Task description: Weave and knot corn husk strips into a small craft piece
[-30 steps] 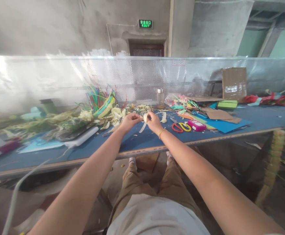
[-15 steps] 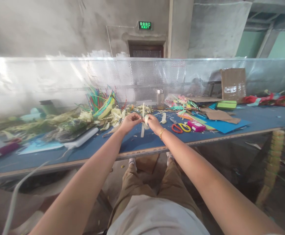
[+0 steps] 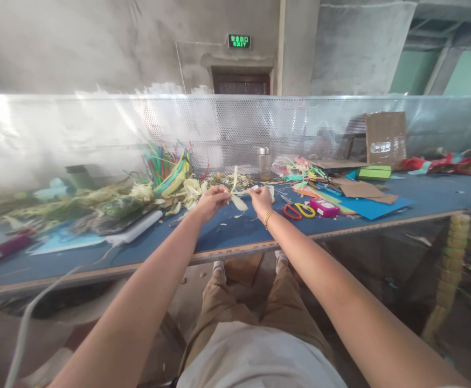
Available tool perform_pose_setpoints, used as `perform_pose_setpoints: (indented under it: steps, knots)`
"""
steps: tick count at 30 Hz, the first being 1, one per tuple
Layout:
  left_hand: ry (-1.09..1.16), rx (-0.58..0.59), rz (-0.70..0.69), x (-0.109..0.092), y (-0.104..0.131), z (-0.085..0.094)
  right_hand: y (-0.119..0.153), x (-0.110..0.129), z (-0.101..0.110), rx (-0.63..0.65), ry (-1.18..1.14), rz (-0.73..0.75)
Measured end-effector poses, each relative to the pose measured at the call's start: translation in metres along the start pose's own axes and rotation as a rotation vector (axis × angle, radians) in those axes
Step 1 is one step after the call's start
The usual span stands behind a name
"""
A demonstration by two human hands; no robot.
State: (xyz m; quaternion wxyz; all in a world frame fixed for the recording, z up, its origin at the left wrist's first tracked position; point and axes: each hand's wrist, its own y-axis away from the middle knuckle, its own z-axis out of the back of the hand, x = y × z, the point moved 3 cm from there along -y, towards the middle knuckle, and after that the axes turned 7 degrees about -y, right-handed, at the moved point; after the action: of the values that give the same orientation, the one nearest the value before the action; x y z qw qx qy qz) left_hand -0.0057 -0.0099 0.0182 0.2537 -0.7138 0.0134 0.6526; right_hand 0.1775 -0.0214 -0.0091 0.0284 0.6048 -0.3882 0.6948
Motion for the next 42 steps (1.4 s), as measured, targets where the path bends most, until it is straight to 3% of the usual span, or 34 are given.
perform_pose_setpoints:
  steps: [3,6,12,16,22,32,38,42]
  knots:
    - [0.035,-0.025,0.040,0.001,-0.001,0.002,0.004,0.017,0.006,-0.056,0.128,0.257]
    - [0.047,-0.041,0.069,0.003,-0.002,0.004,0.016,0.038,0.005,0.051,0.249,0.524]
    - [0.022,-0.077,0.146,0.009,-0.005,0.010,0.034,0.057,0.007,0.127,0.406,0.698]
    - [0.036,-0.073,0.190,0.011,-0.005,0.011,0.035,0.058,0.003,0.257,0.436,0.804]
    - [0.017,-0.025,0.239,0.008,-0.001,0.008,0.034,0.054,-0.005,0.384,0.511,0.818]
    - [-0.039,0.007,0.230,0.008,-0.002,0.008,0.032,0.052,-0.007,0.422,0.427,0.831]
    - [-0.258,0.044,0.054,0.006,0.000,0.008,0.024,0.038,-0.013,0.411,0.365,0.618]
    - [-0.382,0.105,-0.079,0.000,0.004,0.004,0.023,0.034,-0.014,0.419,0.350,0.576]
